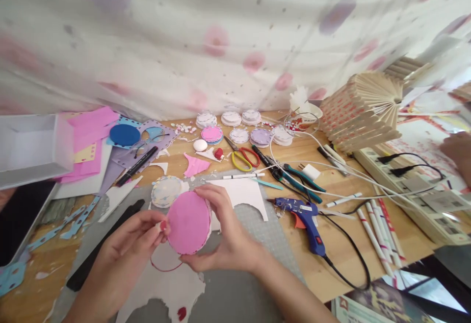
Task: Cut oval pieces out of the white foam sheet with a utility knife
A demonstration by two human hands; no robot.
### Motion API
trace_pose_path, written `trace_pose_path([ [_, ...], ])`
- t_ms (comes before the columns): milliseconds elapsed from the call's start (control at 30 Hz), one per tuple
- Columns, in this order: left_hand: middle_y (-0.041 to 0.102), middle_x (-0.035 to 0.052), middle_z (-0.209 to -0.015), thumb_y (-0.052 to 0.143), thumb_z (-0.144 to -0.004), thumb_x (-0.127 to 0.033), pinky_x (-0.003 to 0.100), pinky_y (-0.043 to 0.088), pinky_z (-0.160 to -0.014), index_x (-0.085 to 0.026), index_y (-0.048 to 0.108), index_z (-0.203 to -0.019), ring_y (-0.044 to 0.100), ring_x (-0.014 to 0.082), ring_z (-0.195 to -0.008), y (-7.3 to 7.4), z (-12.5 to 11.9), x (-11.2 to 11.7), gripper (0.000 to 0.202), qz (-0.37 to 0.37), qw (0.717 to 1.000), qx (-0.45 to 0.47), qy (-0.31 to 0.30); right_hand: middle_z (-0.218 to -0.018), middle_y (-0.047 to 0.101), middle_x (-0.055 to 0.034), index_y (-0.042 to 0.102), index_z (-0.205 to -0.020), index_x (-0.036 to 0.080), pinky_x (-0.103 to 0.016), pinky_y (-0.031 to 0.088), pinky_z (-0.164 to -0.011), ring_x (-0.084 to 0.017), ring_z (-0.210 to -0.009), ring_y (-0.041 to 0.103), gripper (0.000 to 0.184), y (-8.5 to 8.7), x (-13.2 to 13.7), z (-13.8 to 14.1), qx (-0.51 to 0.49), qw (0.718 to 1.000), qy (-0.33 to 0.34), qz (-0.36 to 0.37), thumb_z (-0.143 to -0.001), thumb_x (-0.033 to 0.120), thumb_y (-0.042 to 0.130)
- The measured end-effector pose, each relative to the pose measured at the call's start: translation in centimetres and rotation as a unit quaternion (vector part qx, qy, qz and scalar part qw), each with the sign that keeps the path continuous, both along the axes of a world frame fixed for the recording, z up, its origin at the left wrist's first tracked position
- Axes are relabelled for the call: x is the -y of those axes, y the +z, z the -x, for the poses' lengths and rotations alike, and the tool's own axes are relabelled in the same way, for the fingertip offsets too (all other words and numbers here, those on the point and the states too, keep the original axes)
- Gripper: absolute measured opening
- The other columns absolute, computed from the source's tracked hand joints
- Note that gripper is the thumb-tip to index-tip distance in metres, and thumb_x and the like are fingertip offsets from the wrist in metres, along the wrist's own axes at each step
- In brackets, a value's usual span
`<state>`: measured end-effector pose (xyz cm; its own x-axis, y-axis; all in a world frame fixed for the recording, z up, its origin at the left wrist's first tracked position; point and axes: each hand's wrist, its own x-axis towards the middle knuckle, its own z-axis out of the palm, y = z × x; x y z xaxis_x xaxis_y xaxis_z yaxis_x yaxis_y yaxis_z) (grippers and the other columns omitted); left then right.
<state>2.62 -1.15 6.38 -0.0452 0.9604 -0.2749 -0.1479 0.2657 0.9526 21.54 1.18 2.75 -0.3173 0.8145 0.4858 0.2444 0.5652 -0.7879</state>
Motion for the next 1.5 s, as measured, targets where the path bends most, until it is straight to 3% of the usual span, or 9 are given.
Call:
trace_pose_path([
  [167,0.067,0.0017,-0.087,0.071,-0.079,-0.034,0.023,0.055,-0.070,-0.024,0.071,-0.086,0.064,0.0160,-0.078,0.3,-0.3,-0.5,0.012,-0.104,0.988,-0.114,-0.027,-0.135,0.042,-0.0135,0.025,-0.140,0.029,-0.053,0.042,-0.107,-0.034,-0.131,0.044,0.091,-1.0,0.6,0.1,-0.063,0.997,-0.040,0.019,-0.067,0.038,0.079],
  [367,0.064,0.0003,-0.100,0.059,-0.086,-0.013,0.020,0.054,-0.077,-0.029,0.064,-0.103,0.064,0.0140,-0.090,-0.6,1.0,-2.0,0.024,-0.317,0.884,-0.311,-0.148,-0.137,0.045,-0.0129,0.025,-0.141,0.029,-0.051,0.045,-0.106,-0.032,-0.132,0.045,0.092,-1.2,0.7,-0.2,-0.043,0.999,-0.015,0.009,-0.069,0.029,0.082],
  [500,0.062,0.0007,-0.103,0.057,-0.088,-0.009,0.019,0.050,-0.086,-0.027,0.061,-0.109,0.062,0.0120,-0.093,-1.1,1.1,-2.4,0.028,-0.355,0.838,-0.371,-0.186,-0.138,0.044,-0.0129,0.024,-0.142,0.028,-0.049,0.043,-0.108,-0.029,-0.134,0.043,0.093,-1.1,0.6,-0.2,-0.029,1.000,-0.006,0.009,-0.070,0.025,0.083],
  [700,0.059,0.0020,-0.100,0.055,-0.089,-0.008,0.016,0.048,-0.082,-0.022,0.061,-0.108,0.060,0.0109,-0.092,-1.5,1.1,-2.6,0.025,-0.384,0.805,-0.403,-0.204,-0.140,0.042,-0.0139,0.022,-0.143,0.027,-0.046,0.042,-0.109,-0.028,-0.134,0.043,0.092,-1.3,0.4,-0.1,0.007,1.000,0.001,0.017,-0.072,0.024,0.081],
  [1167,0.055,0.0010,-0.097,0.063,-0.086,-0.008,0.020,0.049,-0.083,-0.020,0.063,-0.111,0.057,0.0110,-0.088,-1.6,1.8,-2.2,0.027,-0.416,0.767,-0.468,-0.142,-0.139,0.041,-0.0146,0.025,-0.144,0.026,-0.046,0.043,-0.108,-0.029,-0.133,0.042,0.097,-2.1,0.0,0.4,-0.035,0.999,0.030,0.010,-0.068,0.024,0.085],
  [1233,0.055,0.0006,-0.096,0.066,-0.084,-0.008,0.021,0.051,-0.082,-0.022,0.063,-0.111,0.058,0.0112,-0.087,-1.5,1.8,-1.8,0.031,-0.416,0.770,-0.467,-0.123,-0.139,0.042,-0.0145,0.025,-0.144,0.026,-0.047,0.043,-0.108,-0.029,-0.133,0.042,0.097,-2.2,0.0,0.4,-0.035,0.999,0.026,0.007,-0.068,0.024,0.085],
  [1300,0.056,0.0002,-0.096,0.067,-0.082,-0.007,0.020,0.051,-0.079,-0.024,0.064,-0.110,0.059,0.0118,-0.087,-1.4,1.8,-1.4,0.033,-0.398,0.800,-0.439,-0.097,-0.139,0.042,-0.0149,0.025,-0.144,0.025,-0.046,0.042,-0.109,-0.029,-0.133,0.041,0.097,-2.2,0.0,0.4,-0.035,0.999,0.023,0.005,-0.067,0.024,0.086],
  [1433,0.058,0.0000,-0.096,0.070,-0.081,-0.021,0.022,0.053,-0.071,-0.028,0.067,-0.091,0.060,0.0134,-0.082,-1.6,2.2,-0.4,0.012,-0.235,0.935,-0.266,0.008,-0.140,0.041,-0.0155,0.027,-0.143,0.023,-0.045,0.040,-0.110,-0.029,-0.133,0.041,0.098,-2.2,0.0,0.4,-0.043,0.999,0.023,0.009,-0.065,0.022,0.087],
  [1500,0.061,0.0002,-0.093,0.073,-0.079,-0.035,0.025,0.056,-0.067,-0.027,0.067,-0.084,0.062,0.0149,-0.077,-1.5,2.4,-0.2,0.011,-0.142,0.975,-0.169,0.036,-0.140,0.041,-0.0154,0.028,-0.142,0.023,-0.046,0.040,-0.110,-0.030,-0.133,0.041,0.098,-2.2,0.0,0.4,-0.055,0.998,0.021,0.017,-0.064,0.021,0.087],
])
